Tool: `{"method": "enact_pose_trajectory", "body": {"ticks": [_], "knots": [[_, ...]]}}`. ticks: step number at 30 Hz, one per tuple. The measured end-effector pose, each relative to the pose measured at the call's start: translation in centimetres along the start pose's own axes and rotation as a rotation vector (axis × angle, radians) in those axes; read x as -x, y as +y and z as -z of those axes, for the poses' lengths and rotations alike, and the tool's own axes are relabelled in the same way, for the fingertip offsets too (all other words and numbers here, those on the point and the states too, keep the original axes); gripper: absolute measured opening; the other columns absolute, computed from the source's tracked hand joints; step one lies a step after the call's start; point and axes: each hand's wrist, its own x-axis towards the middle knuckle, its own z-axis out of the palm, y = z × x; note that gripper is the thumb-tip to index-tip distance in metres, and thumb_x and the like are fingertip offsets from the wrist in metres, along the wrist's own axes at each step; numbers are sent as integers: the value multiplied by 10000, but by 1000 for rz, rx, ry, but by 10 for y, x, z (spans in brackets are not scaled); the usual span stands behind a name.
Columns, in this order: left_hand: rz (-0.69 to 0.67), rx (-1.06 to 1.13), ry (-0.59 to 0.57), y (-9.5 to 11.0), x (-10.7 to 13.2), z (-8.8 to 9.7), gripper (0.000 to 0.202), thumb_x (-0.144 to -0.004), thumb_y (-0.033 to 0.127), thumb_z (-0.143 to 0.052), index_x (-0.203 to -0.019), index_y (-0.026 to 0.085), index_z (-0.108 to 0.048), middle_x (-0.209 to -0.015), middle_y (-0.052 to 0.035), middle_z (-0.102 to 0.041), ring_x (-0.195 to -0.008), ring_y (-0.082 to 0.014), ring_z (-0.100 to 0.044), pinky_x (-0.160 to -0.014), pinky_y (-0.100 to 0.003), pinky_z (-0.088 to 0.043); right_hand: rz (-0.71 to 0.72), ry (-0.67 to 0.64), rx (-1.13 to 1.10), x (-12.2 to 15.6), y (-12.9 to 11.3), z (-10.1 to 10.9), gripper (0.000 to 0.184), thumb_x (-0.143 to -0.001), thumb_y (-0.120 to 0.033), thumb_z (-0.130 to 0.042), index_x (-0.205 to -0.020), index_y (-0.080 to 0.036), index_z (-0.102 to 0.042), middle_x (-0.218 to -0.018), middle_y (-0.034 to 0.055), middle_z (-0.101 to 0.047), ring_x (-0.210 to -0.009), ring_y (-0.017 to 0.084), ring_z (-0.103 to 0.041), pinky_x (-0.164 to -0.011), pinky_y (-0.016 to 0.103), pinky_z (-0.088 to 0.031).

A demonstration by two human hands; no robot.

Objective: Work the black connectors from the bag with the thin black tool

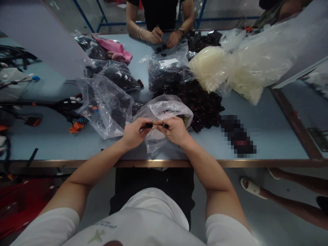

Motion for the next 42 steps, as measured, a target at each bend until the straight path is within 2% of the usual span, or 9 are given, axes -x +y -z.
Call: {"method": "enact_pose_trajectory", "body": {"ticks": [5, 9, 15, 24, 27, 30, 34, 37, 42], "knots": [[-138, -95, -22, -10, 2, -3, 165, -1010, 291, -643, -1135, 243, -739, -1112, -59, -828, -1007, -223, -795, -910, -317, -617, 0, -60, -35, -2, 1, 4, 139, -921, -326, -774, -971, -250, -879, -869, 32, -852, -773, 190, -763, -801, 306, -583], [-330, -198, -15, -17, 2, -6, 193, -1042, 230, -559, -1158, 193, -709, -1070, -80, -817, -968, -217, -790, -891, -340, -624, -36, -109, -192, -6, 2, 3, 190, -883, -411, -807, -861, -228, -851, -827, 39, -823, -764, 205, -739, -755, 320, -575], [-518, -214, 98, -19, 3, -13, 213, -1077, 234, -496, -1146, 201, -695, -1010, -72, -824, -879, -213, -795, -810, -337, -629, -265, -177, -436, -12, -3, 0, 407, -710, -553, -926, -741, -194, -736, -707, 6, -695, -680, 160, -606, -681, 317, -517], [-112, 80, -44, 1, -2, 1, 230, -960, 343, -772, -1152, 230, -715, -1049, -37, -826, -866, -184, -796, -794, -282, -631, -267, -127, -485, -14, -9, 1, 405, -750, -561, -886, -737, -192, -717, -694, 2, -653, -688, 163, -589, -694, 334, -507], [-40, 245, -20, 1, -2, -1, 217, -971, 371, -763, -1119, 221, -711, -1016, -47, -827, -902, -196, -810, -813, -297, -644, -220, 8, -319, -12, 1, 5, 332, -823, -516, -835, -803, -196, -752, -785, 51, -735, -772, 219, -676, -746, 371, -559], [31, 311, 38, -2, -3, -4, 243, -919, 378, -813, -1072, 217, -716, -1022, -50, -825, -904, -196, -804, -825, -310, -646, -157, 77, 58, -12, 16, 5, 184, -922, -371, -726, -901, -200, -791, -942, 114, -805, -941, 300, -741, -869, 432, -585], [114, 344, 82, -1, -5, -2, 258, -890, 385, -820, -1047, 213, -708, -962, -35, -815, -826, -179, -776, -784, -309, -625, -138, -120, 477, -14, 27, 0, 235, -950, -238, -618, -1064, -190, -818, -1158, 170, -821, -1112, 365, -744, -958, 472, -572], [134, 338, 84, 1, -6, -1, 268, -886, 395, -817, -1046, 217, -697, -928, -25, -806, -811, -181, -765, -768, -310, -612, -119, -237, 551, -15, 25, -3, 308, -978, -272, -587, -1177, -188, -806, -1226, 167, -814, -1130, 346, -740, -963, 441, -573], [140, 291, 65, 4, -7, 0, 245, -879, 366, -812, -1039, 221, -696, -950, -15, -805, -822, -174, -753, -768, -305, -593, -64, -288, 631, -14, 13, -2, 376, -995, -239, -539, -1273, -167, -782, -1249, 200, -795, -1118, 357, -730, -903, 430, -569]]}}
